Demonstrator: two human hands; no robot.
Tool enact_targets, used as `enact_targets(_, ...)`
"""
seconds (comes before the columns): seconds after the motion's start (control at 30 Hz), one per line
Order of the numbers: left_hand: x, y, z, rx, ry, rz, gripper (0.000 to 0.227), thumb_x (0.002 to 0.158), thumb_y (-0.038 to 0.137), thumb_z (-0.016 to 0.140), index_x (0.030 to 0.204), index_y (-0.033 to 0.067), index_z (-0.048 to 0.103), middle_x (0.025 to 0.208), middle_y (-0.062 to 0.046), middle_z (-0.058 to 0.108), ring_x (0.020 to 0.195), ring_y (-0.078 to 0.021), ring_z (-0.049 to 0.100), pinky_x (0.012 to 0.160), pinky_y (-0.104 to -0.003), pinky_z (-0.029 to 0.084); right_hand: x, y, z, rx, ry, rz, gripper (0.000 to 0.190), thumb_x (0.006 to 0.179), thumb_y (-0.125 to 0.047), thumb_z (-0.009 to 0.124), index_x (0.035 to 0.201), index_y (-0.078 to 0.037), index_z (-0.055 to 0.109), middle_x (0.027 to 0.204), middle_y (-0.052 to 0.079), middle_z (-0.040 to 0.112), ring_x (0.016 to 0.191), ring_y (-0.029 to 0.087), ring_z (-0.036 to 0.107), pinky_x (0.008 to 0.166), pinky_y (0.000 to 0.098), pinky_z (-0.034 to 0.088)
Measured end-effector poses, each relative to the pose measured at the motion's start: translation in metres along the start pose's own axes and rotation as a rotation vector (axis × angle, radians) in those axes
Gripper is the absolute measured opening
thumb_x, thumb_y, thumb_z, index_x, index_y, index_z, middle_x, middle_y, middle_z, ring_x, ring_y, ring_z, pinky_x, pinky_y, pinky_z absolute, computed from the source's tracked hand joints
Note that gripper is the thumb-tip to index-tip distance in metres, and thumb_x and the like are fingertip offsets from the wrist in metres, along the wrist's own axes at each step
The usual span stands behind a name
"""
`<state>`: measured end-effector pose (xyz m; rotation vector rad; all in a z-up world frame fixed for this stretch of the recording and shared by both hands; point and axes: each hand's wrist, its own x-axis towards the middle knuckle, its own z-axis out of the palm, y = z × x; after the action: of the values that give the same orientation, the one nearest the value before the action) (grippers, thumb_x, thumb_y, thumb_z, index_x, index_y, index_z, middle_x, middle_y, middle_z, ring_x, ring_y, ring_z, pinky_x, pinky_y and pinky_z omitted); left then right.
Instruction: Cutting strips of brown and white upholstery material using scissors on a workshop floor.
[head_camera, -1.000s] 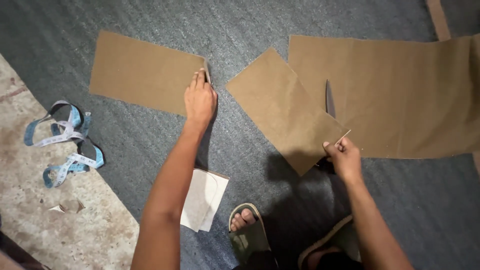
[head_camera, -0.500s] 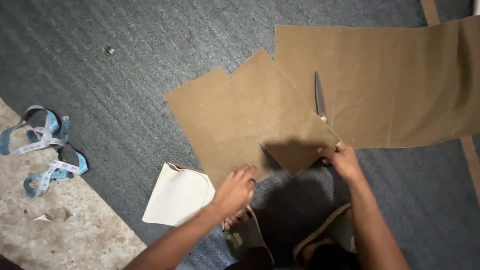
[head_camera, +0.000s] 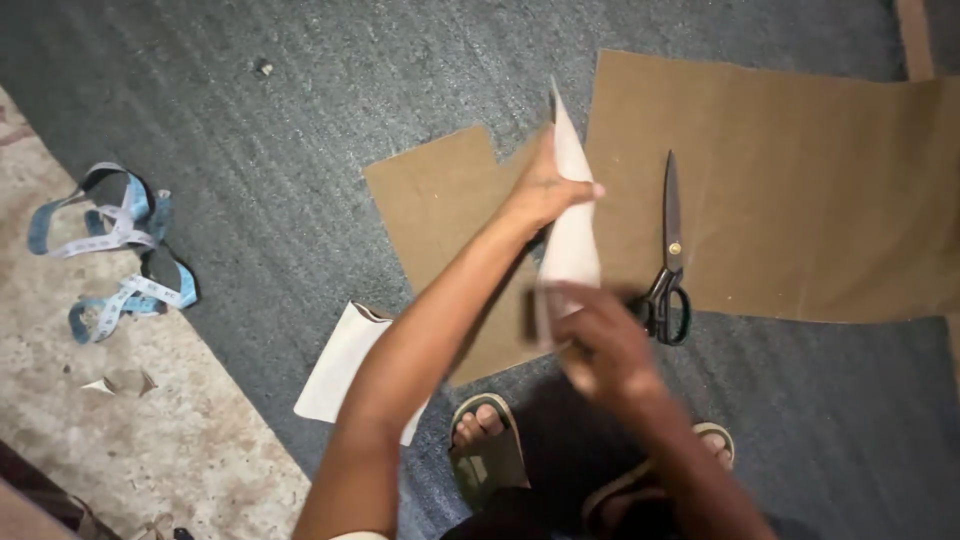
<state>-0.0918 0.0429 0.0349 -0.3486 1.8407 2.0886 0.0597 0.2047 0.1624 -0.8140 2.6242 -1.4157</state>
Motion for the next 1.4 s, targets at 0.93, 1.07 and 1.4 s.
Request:
enact_targets(0.93, -0.106, -0.056, -0.114, 1.329, 0.355, 0.179, 0.074, 0.099, 0.054, 0.055, 0.154, 0.0042, 0.045, 0.171, -0.013, 0.016, 0.159, -0.0314, 0.008, 0.125, -0.06, 0.004, -0.017, 0.045, 0.1, -0.246, -0.352, 0.057, 0.053, 0.082, -0.017, 0.072, 0.131, 0.001, 0.06, 0.151, 0.021, 0.049, 0.141, 0.039, 0.044, 0.113, 0.0506, 0.037)
enact_targets(1.07, -0.096, -0.04, -0.168, 1.377, 0.507, 0.104, 0.07, 0.104, 0.047, 0.057, 0.153, -0.0009, 0.043, 0.171, -0.017, 0.017, 0.157, -0.0352, 0.009, 0.122, -0.064, 0.002, -0.016, 0.041, 0.099, -0.21, -0.318, 0.066, 0.053, 0.081, -0.017, 0.072, 0.13, 0.002, 0.06, 0.151, 0.021, 0.048, 0.141, 0.04, 0.044, 0.114, 0.0508, 0.036)
enact_targets(1.4, -0.081, 0.029, -0.149, 1.262, 0.357, 0.186, 0.037, 0.085, 0.007, 0.063, 0.12, 0.012, 0.071, 0.115, -0.009, 0.065, 0.115, -0.03, 0.058, 0.102, -0.05, 0.039, -0.019, 0.046, 0.1, -0.19, -0.313, 0.073, 0.052, 0.082, -0.018, 0.072, 0.13, 0.0, 0.059, 0.151, 0.018, 0.048, 0.14, 0.04, 0.044, 0.113, 0.0499, 0.037)
